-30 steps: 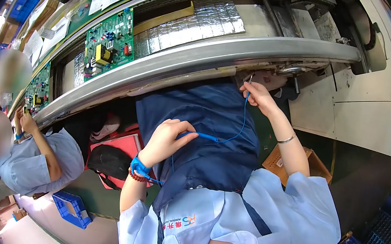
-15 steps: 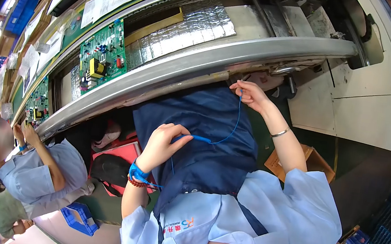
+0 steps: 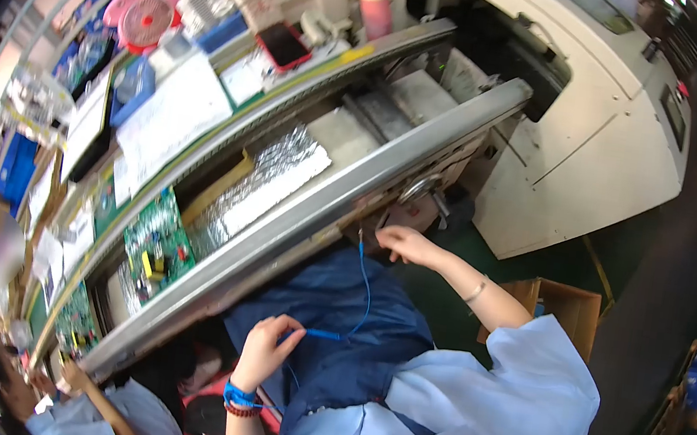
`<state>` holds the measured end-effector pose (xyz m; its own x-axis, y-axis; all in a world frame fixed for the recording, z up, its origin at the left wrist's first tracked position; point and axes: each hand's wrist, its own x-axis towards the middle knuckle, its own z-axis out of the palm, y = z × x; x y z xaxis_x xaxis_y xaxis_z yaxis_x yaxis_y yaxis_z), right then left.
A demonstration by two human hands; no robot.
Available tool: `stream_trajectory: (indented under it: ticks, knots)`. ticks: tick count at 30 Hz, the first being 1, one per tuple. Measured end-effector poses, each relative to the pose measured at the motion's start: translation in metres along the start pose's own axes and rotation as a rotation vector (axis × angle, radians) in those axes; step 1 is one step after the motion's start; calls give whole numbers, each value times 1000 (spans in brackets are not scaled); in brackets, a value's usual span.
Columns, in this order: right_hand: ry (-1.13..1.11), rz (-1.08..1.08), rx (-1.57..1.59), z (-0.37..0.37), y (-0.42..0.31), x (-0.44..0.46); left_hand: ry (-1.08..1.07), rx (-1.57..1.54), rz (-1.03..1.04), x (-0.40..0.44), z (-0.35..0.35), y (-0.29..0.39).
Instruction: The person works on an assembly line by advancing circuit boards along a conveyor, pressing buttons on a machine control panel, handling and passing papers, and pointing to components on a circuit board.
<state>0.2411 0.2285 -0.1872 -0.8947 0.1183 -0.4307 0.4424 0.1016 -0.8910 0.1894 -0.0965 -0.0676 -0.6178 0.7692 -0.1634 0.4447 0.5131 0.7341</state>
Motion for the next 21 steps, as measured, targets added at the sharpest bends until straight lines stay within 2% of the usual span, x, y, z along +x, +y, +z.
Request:
stream_trajectory:
  ticks: [1,3,5,7,8,9,10,11,12,14,15,17,19,21]
  knots:
    - [6,-55,-143,-15,-2,-15,-10,57,44,6,-1,1]
    - [73,-239,-122,-44,-13,-54,-40,173,107,21,-1,1]
    - [343,-406,-326,-80,-43,-105,26,326,252,41,1,14]
    - [778,-603,-467,-122,-74,-160,-1,301,319,64,4,29]
    - [1029,-726,-416,-141,-92,-186,-38,272,322,76,5,41]
    - [1272,-743,-466,-168,-100,-212,-74,241,320,86,6,53]
    - [1569,-743,-647,-198,-108,-236,-58,244,361,97,8,63]
    - [1759,-798,-807,-237,-110,-259,-60,257,385,108,8,73]
    - [1843,-749,-846,-274,-114,-278,-78,221,378,116,8,83]
    - [1763,-794,-714,-337,-120,-300,-72,153,393,133,13,101]
    - [1714,-732,-704,-362,-119,-306,-78,162,409,140,15,108]
    - [1619,-745,-692,-408,-109,-302,-83,113,318,154,17,116]
    - [1502,-727,-528,-426,-105,-295,-74,125,318,163,18,125]
    - [1541,-780,-486,-435,-97,-290,-89,131,286,175,18,131]
